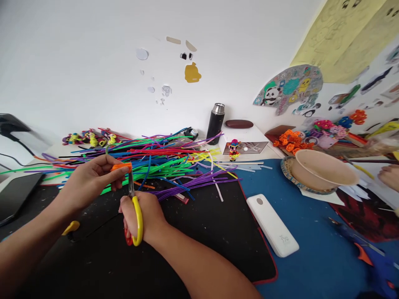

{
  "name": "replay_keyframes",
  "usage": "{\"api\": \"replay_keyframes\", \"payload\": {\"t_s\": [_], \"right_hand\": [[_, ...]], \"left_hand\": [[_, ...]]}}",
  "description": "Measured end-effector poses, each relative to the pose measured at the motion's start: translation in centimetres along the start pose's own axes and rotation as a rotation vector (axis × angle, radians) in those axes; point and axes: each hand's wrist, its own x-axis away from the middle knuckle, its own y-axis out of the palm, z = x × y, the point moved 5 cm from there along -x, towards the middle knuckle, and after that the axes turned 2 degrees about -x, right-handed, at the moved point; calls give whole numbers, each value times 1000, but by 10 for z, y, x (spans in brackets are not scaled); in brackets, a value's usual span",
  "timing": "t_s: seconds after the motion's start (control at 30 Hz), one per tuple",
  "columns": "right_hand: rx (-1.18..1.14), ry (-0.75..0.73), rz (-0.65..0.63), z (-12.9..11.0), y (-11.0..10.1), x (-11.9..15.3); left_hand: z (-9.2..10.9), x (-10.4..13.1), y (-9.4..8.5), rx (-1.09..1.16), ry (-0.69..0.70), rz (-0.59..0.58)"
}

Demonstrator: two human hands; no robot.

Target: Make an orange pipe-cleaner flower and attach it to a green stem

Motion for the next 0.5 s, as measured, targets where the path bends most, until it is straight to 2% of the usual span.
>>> {"api": "replay_keyframes", "payload": {"t_s": [0.13, 0.27, 0.5], "right_hand": [[-5, 8, -32, -4, -2, 1], [5, 77, -68, -12, -2, 4], [-102, 135, -136, -17, 0, 2]], "left_hand": [[-2, 0, -2, -11, -16, 2], [-2, 0, -5, -18, -12, 10], [0, -1, -5, -20, -11, 2]]}}
